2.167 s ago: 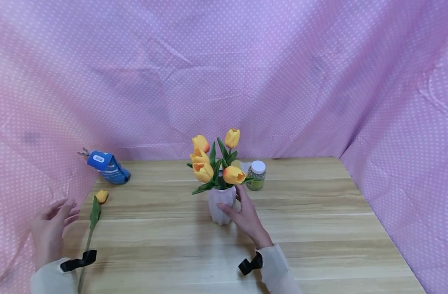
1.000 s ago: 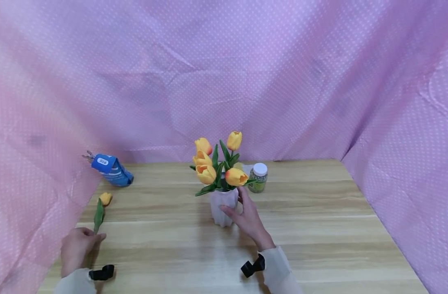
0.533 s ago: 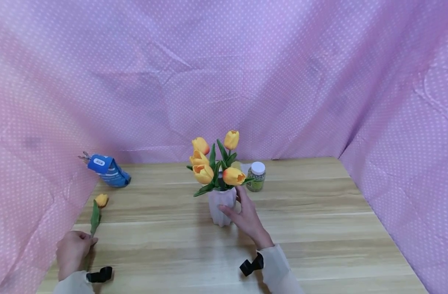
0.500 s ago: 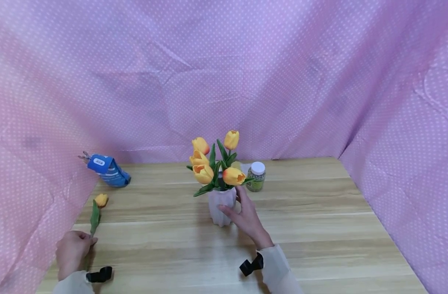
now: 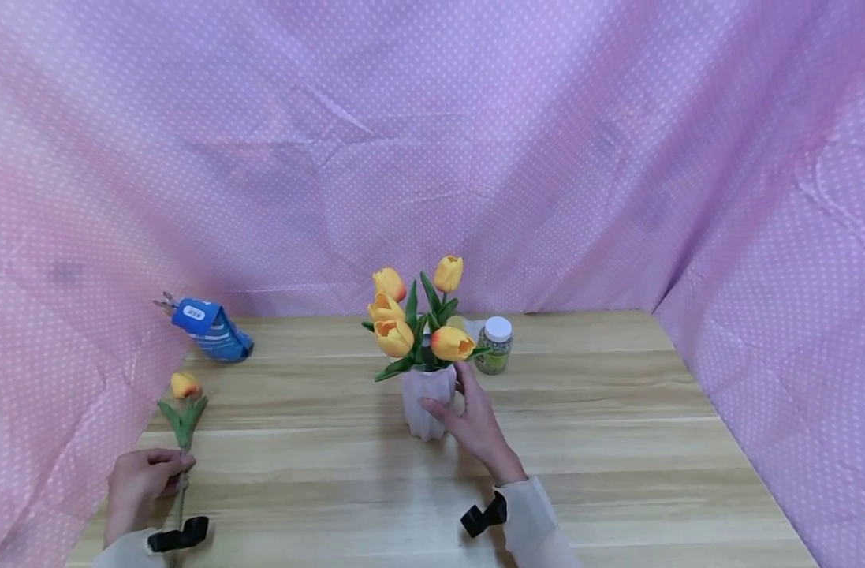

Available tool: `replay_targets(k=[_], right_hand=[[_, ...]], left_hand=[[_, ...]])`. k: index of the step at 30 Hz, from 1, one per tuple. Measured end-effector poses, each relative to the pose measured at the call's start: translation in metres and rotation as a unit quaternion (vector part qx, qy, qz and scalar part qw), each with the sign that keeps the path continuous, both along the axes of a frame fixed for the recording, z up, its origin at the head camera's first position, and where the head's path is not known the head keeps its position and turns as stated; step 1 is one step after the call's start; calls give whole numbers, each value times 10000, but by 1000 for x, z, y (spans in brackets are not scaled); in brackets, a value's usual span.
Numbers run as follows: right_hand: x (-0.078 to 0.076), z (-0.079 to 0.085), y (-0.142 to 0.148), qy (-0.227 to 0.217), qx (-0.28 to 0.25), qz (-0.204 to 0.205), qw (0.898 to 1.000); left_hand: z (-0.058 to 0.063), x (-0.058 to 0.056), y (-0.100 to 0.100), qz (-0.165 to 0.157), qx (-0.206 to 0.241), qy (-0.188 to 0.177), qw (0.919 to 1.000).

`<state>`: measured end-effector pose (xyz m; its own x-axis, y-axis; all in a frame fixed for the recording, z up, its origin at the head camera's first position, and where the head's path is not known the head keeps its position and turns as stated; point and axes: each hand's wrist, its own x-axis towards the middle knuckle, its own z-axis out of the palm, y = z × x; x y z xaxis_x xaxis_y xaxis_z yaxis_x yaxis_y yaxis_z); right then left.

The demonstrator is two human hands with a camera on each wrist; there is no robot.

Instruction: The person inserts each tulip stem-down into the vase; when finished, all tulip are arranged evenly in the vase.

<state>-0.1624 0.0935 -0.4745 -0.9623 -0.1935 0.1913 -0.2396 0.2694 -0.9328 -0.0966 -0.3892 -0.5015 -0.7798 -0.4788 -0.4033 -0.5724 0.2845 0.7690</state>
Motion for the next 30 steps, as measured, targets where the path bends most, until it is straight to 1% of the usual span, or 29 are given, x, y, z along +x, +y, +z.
replay_targets(k=[2, 4, 9, 11, 14, 15, 16, 18, 20, 22, 23, 24, 25, 27, 28, 29, 30], right_hand=[[0, 0, 0, -61, -25, 8, 10000], [1, 0, 0, -116, -53, 22, 9999], [1, -1, 0, -146, -79, 6, 9999], [1, -2, 0, -111, -52, -7, 9999], [0, -2, 0, -84, -12, -21, 10000], [0, -2, 0, -77, -8, -24, 10000], [0, -2, 0, -77, -4, -25, 10000], [0, -2, 0, -76, -16, -26, 10000], [0, -2, 0, -79, -25, -18, 10000], [1, -2, 0, -77, -29, -7, 10000], [1, -2, 0, -73, -31, -3, 10000], [1, -2, 0, -73, -30, -8, 10000], [1, -2, 0, -72, -35, -9, 10000], [1, -3, 0, -63, -38, -24, 10000], [1, -2, 0, -57, -41, -29, 10000], [1, -2, 0, -53, -33, -36, 10000], [1, -2, 0, -52, -29, -41, 10000]], left_hand=[[1, 0, -1, 14, 404, 21, 9992], [1, -2, -2, 60, 666, 19, 9978], [2, -5, -1, 118, 1116, 54, 9937], [3, -5, -1, 131, 1356, 90, 9906], [4, -4, -1, 212, 1979, 207, 9798], [5, -3, 0, 279, 2268, 283, 9731], [5, -2, 0, 281, 2413, 326, 9695], [4, 1, 1, 350, 2845, 467, 9569], [4, 3, 2, 524, 3250, 618, 9422], [3, 5, 4, 689, 3510, 850, 9300], [2, 6, 5, 807, 3788, 1066, 9158], [1, 7, 5, 866, 3974, 1274, 9046], [0, 8, 6, 917, 4180, 1497, 8913], [-2, 9, 8, 883, 4590, 1980, 8616], [-3, 9, 9, 850, 4836, 2206, 8427], [-4, 9, 10, 804, 5038, 2391, 8262], [-5, 9, 11, 779, 5168, 2525, 8143]])
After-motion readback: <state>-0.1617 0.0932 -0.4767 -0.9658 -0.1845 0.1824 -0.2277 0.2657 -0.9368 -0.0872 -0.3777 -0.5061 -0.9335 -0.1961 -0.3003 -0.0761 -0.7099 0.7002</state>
